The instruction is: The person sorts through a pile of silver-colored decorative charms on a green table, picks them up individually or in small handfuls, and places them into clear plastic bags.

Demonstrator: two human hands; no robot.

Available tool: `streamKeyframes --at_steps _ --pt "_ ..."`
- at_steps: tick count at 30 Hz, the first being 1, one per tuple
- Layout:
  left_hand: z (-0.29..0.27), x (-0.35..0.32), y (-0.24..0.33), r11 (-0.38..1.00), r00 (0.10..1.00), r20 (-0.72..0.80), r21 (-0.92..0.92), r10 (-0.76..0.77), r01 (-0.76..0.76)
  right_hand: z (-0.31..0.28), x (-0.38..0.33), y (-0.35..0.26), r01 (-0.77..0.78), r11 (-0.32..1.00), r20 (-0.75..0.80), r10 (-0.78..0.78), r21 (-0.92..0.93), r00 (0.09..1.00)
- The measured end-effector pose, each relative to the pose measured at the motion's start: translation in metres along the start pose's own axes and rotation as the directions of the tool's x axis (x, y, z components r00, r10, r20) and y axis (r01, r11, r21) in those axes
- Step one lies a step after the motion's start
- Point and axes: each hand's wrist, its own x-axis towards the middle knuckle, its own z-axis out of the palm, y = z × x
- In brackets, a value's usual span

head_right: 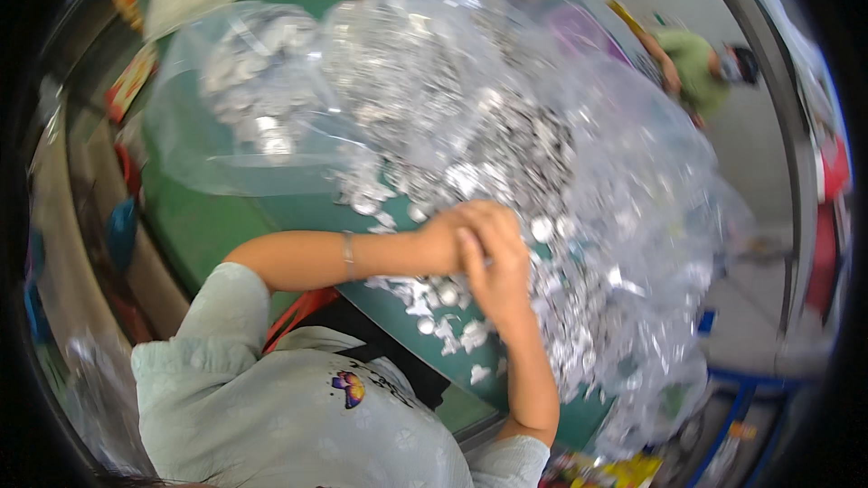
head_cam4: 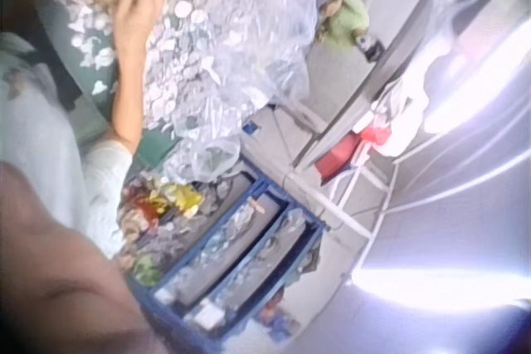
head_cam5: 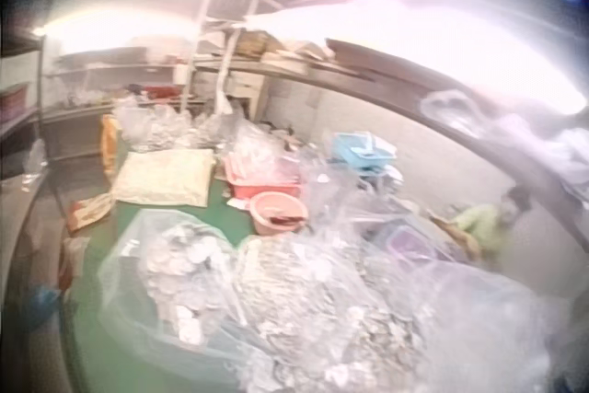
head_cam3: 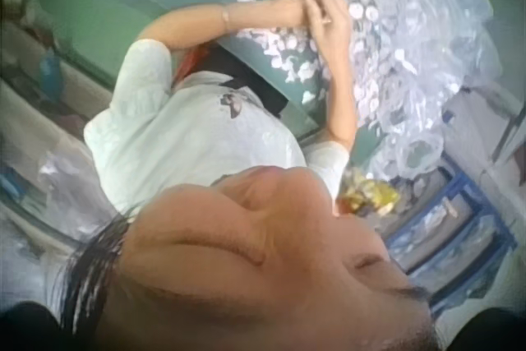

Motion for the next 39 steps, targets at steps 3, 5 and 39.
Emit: streamKeyframes --at_steps 3,5,39 --pt "-0.023 0.000 0.019 0.998 0.996 -0.082 -0.062 -0.033 0.028 -0.001 -0.054 -0.001 0.022 0.986 -0.115 -0.042 -0.165 0.992" --pt "-0.023 0.009 0.027 0.997 0.995 -0.068 -0.032 -0.070 0.068 -0.008 -0.084 0.010 -0.039 0.971 -0.086 0.019 -0.236 0.996" --pt "0.009 0.020 0.054 0.951 0.938 0.308 0.304 -0.157 0.059 -0.062 -0.139 0.079 -0.369 0.920 -0.358 0.392 0.135 0.847"
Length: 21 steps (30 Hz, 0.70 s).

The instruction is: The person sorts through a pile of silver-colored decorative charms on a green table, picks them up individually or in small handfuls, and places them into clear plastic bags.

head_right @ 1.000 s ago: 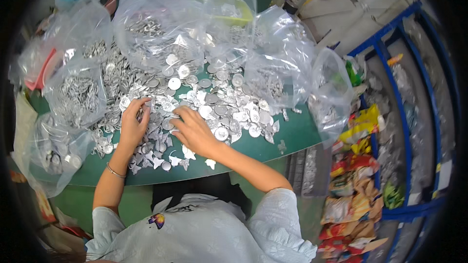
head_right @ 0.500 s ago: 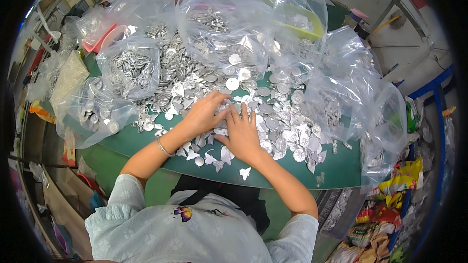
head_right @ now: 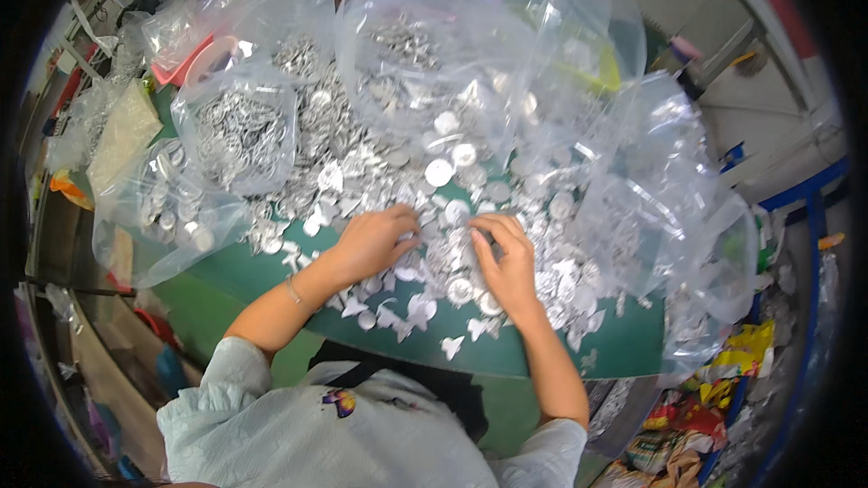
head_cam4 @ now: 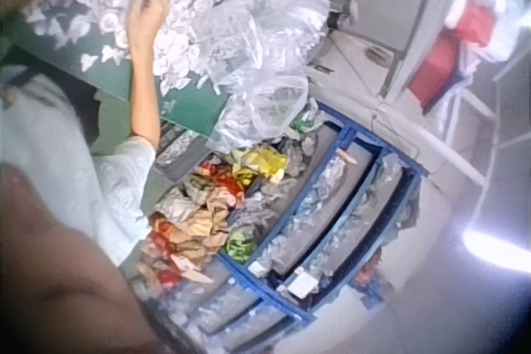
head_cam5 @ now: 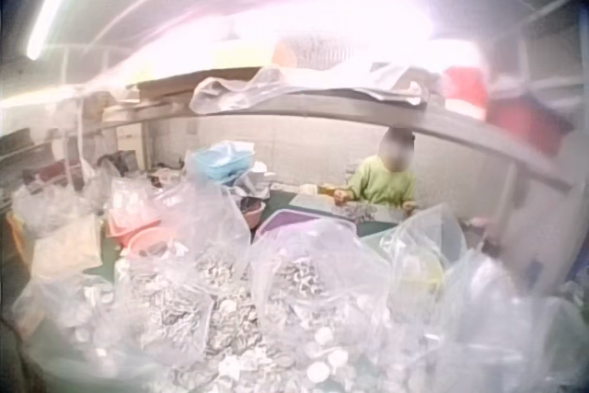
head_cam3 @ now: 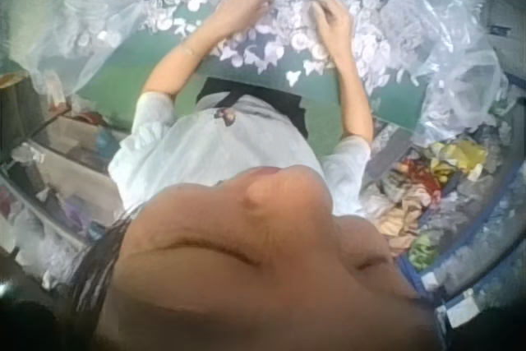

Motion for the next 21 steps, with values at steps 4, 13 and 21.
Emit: streamKeyframes --at_steps 4,13,21 --pt "0.005 0.002 -0.001 1.000 1.000 -0.006 0.021 0.009 -0.009 0.007 0.013 0.023 0.076 0.950 0.099 -0.048 -0.304 0.994" --pt "0.000 -0.006 0.000 0.995 0.998 -0.019 0.081 0.064 -0.062 0.035 0.001 0.011 0.169 0.847 0.261 -0.037 -0.504 0.965" --pt "0.000 -0.006 -0.002 0.995 0.998 -0.015 0.073 0.061 -0.060 0.038 -0.004 0.013 0.167 0.864 0.298 -0.020 -0.475 0.954"
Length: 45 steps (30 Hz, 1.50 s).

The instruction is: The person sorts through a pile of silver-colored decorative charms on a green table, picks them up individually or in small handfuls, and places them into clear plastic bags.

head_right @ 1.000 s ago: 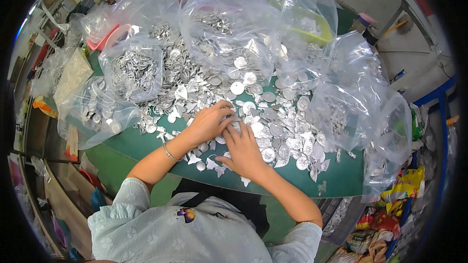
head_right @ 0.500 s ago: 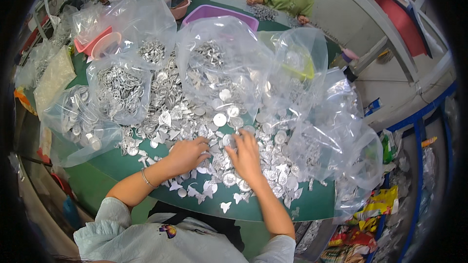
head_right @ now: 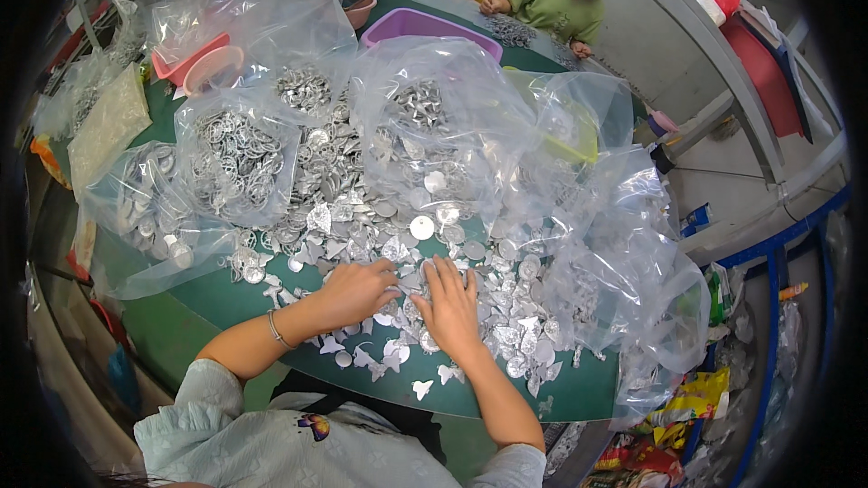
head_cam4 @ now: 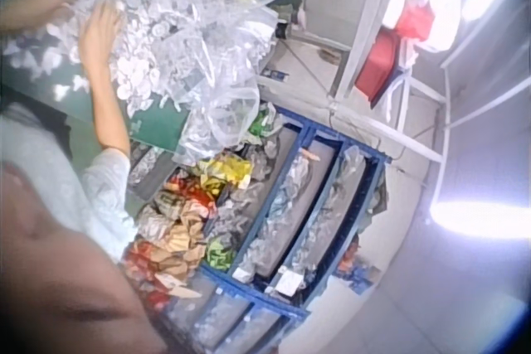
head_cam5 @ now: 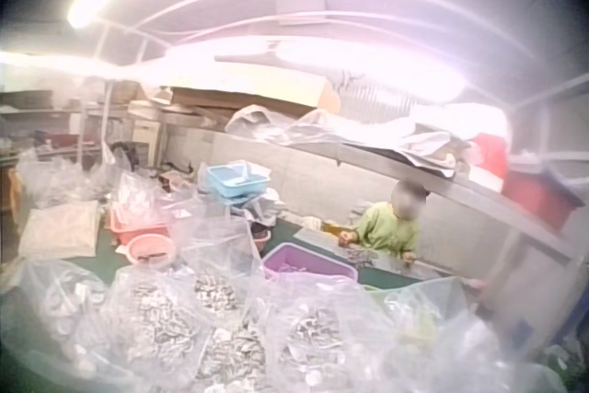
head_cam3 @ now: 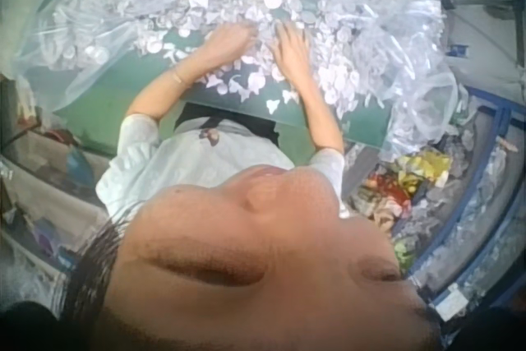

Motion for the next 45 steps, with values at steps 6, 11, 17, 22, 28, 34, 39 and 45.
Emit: streamKeyframes --at_steps 6,11,17,22,28,34,39,45 --pt "0.001 0.000 -0.001 1.000 1.000 -0.026 -0.011 -0.015 0.014 -0.005 -0.001 -0.008 0.049 0.999 -0.007 -0.049 0.000 0.999" --pt "-0.002 0.001 0.001 1.000 1.000 -0.016 0.004 -0.020 0.020 -0.005 -0.002 -0.008 0.069 0.997 -0.045 -0.068 0.031 0.997" --pt "-0.004 0.001 0.001 1.000 0.999 -0.047 -0.003 0.000 0.000 -0.010 0.001 -0.013 0.056 0.994 -0.055 -0.050 0.095 0.997" --pt "-0.004 0.001 0.001 1.000 0.998 -0.062 -0.011 0.003 -0.004 -0.011 0.001 -0.015 0.072 0.994 -0.083 -0.065 0.085 0.994" --pt "-0.003 0.001 0.000 1.000 0.997 -0.072 -0.007 0.002 -0.003 -0.010 0.002 -0.016 0.079 0.987 -0.094 -0.067 0.136 0.993" --pt "-0.004 0.001 0.001 1.000 0.999 -0.052 0.008 -0.001 0.002 -0.011 0.001 -0.018 0.076 0.983 -0.066 -0.065 0.168 0.996" --pt "-0.004 0.001 0.001 1.000 0.998 -0.062 -0.001 -0.003 0.003 -0.011 0.001 -0.020 0.089 0.983 -0.083 -0.076 0.162 0.994" --pt "-0.004 0.002 0.002 1.000 0.999 -0.044 -0.005 -0.010 0.009 -0.010 0.000 -0.018 0.068 0.976 -0.097 -0.049 0.205 0.994"
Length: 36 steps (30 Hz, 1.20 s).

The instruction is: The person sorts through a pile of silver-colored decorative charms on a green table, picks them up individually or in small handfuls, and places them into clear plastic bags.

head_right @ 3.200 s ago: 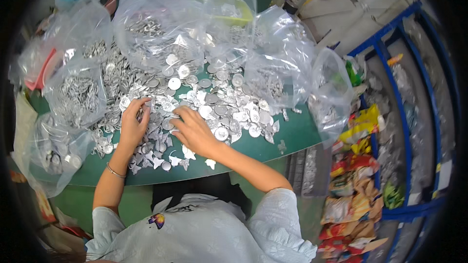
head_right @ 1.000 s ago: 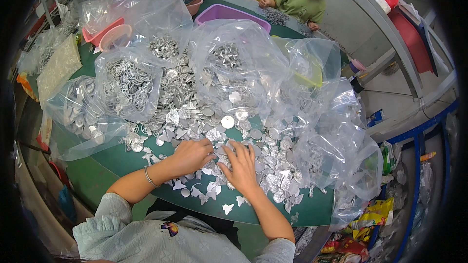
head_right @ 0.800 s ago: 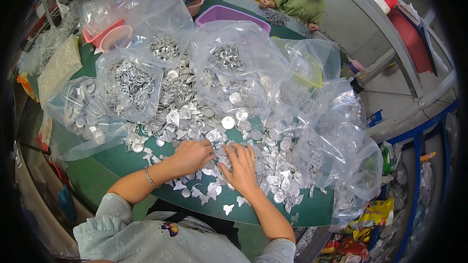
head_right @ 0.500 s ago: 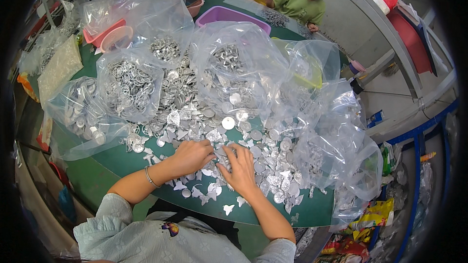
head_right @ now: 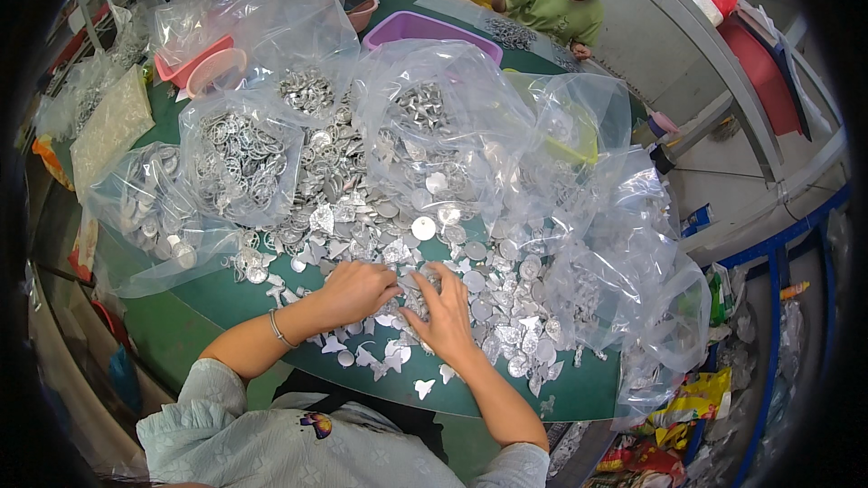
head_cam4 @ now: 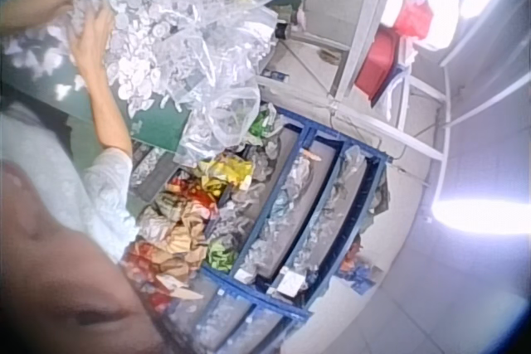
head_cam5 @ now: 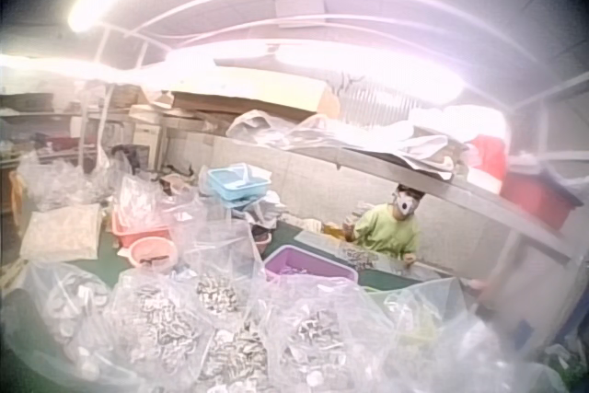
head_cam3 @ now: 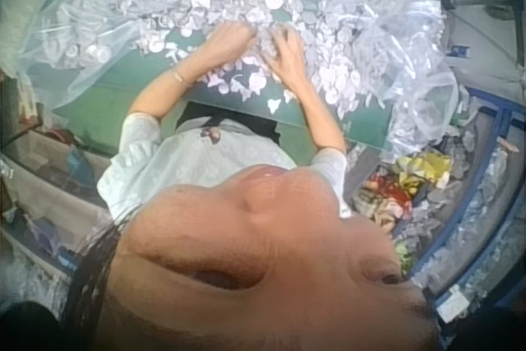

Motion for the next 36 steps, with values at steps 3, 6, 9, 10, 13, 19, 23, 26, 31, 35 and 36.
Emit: streamKeyframes --at_steps 3,6,9,10,13,19,23,26,31,35,36 --pt "0.0009 -0.0001 -0.0001 1.000 1.000 -0.004 -0.013 -0.004 0.004 -0.0004 -0.0001 0.0010 -0.014 1.000 0.008 0.014 0.007 1.000" --pt "0.0015 0.0000 -0.0003 0.999 1.000 0.005 -0.039 -0.004 0.004 -0.0009 0.0002 0.0007 -0.024 1.000 0.002 0.024 0.014 1.000" --pt "-0.0014 0.0007 0.0017 0.998 1.000 0.015 -0.060 0.011 -0.010 -0.0014 0.0008 -0.0002 -0.034 0.999 -0.010 0.034 0.034 0.999" --pt "-0.0024 0.0008 0.0022 0.998 1.000 0.016 -0.068 0.014 -0.013 -0.0015 0.0010 -0.0005 -0.037 0.998 -0.014 0.038 0.042 0.999" --pt "-0.0021 0.0011 0.0026 0.997 0.998 0.059 -0.070 0.020 -0.016 -0.0009 0.0007 0.0000 -0.036 0.999 -0.032 0.037 0.037 0.999" --pt "-0.0029 -0.0001 0.0036 0.993 0.996 0.075 -0.110 0.039 -0.031 -0.0019 0.0014 -0.0008 -0.033 0.999 -0.033 0.033 0.000 0.999" --pt "-0.0032 -0.0006 0.0040 0.992 0.995 0.095 -0.126 0.037 -0.025 -0.0024 0.0012 -0.0018 -0.025 1.000 -0.054 0.025 0.005 0.998" --pt "-0.0012 -0.0007 0.0019 0.994 0.995 0.090 -0.108 0.042 -0.032 -0.0026 0.0009 -0.0026 -0.035 0.999 -0.068 0.036 0.017 0.997" --pt "-0.0055 -0.0001 0.0001 0.996 0.997 0.075 -0.085 0.015 -0.009 -0.0037 0.0011 -0.0002 -0.100 0.993 -0.092 0.105 0.057 0.990" --pt "-0.0055 -0.0040 -0.0011 0.998 0.993 0.105 -0.019 -0.051 0.053 -0.0060 -0.0002 -0.0013 -0.101 0.993 -0.104 0.107 0.069 0.989" --pt "-0.0066 -0.0036 -0.0027 0.999 0.994 0.101 -0.004 -0.040 0.041 -0.0084 0.0029 -0.0010 -0.111 0.990 -0.107 0.121 0.088 0.987"
